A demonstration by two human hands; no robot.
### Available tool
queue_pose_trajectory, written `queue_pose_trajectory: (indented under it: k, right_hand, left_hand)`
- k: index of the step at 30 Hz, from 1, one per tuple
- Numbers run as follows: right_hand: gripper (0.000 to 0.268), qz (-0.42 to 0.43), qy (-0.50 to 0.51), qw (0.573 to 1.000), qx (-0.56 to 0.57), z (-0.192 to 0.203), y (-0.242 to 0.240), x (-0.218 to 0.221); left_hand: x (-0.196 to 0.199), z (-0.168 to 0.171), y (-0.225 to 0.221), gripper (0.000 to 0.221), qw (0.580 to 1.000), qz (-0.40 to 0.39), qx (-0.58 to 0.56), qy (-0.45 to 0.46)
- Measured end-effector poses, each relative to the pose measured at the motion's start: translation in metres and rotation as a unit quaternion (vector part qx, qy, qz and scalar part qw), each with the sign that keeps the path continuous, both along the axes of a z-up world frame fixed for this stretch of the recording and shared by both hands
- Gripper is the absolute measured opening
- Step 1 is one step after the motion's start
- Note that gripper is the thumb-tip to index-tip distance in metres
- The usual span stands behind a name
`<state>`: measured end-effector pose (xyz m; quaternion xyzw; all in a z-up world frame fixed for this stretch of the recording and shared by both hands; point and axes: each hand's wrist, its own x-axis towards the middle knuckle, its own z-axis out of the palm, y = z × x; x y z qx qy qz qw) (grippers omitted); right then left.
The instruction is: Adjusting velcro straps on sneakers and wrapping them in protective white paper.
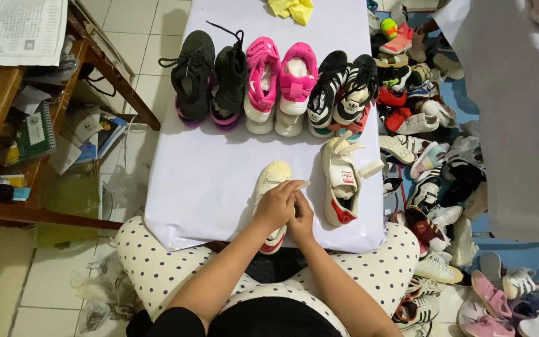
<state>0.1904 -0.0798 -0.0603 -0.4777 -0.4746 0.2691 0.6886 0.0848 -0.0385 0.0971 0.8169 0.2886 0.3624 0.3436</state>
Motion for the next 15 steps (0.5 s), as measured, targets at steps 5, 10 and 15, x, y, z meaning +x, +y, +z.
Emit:
queue_pose_trajectory:
  k: [5, 10, 15]
  right_hand:
    - [0.04, -0.01, -0.009, 1.0, 0.002, 0.001, -0.003, -0.001]
    - [0.04, -0.01, -0.011, 1.0, -0.007, -0.003, 0.0, 0.0]
    - [0.033, -0.012, -0.041, 0.999, -0.007, 0.03, 0.0, -0.004]
  left_hand:
    - [-0.001, -0.006, 0.0, 0.038, 0.999, 0.007, -0.022, -0.024]
    - [0.0, -0.013, 0.002, 0.04, 0.999, 0.002, -0.017, -0.047]
    - [0.004, -0.021, 0.007, 0.045, 0.992, 0.001, -0.032, -0.118]
